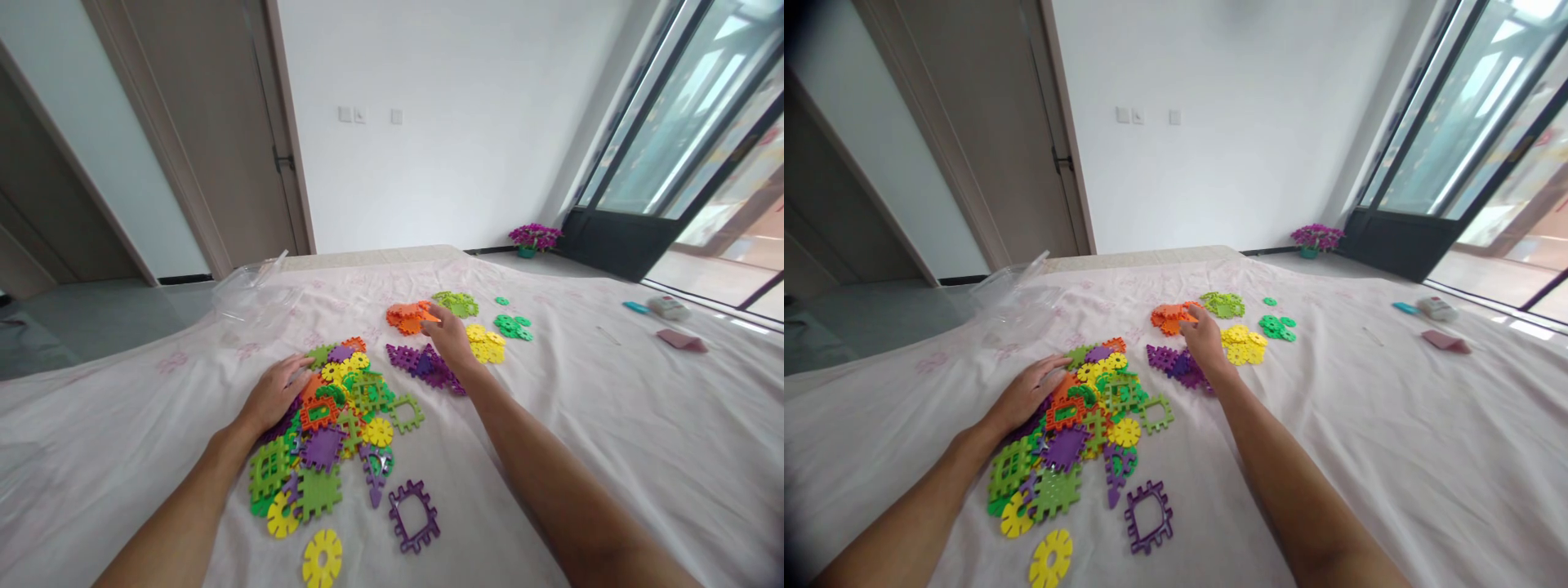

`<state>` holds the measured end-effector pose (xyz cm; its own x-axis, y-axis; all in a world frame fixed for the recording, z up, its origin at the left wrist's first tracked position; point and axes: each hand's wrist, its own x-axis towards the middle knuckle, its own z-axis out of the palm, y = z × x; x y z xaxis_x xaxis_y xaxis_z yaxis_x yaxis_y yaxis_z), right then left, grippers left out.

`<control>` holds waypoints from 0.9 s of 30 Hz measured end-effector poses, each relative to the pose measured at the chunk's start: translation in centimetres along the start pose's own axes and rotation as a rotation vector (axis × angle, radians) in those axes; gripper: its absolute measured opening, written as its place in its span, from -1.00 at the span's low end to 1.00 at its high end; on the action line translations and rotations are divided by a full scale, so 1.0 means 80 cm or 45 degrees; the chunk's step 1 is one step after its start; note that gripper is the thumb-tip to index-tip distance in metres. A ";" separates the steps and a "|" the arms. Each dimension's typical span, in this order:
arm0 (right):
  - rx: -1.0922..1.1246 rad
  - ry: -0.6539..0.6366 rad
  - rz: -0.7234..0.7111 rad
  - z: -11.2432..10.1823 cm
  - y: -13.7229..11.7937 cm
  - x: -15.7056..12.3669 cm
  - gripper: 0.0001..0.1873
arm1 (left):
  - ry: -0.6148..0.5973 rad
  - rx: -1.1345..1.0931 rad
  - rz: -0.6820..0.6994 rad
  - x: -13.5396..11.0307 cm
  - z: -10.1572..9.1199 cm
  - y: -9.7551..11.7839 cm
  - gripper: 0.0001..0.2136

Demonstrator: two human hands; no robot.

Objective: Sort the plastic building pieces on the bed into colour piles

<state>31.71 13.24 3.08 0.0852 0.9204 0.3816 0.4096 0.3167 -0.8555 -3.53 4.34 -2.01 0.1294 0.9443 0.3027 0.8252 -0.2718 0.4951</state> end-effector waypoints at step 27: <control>-0.405 -0.780 -0.490 0.050 -0.040 -0.071 -0.85 | 0.009 -0.017 -0.003 -0.001 -0.002 0.003 -0.52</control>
<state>26.27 7.92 2.24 -0.5932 0.7508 0.2904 0.5567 0.6432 -0.5257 -3.41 4.19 -1.78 0.1236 0.9436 0.3073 0.8181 -0.2721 0.5065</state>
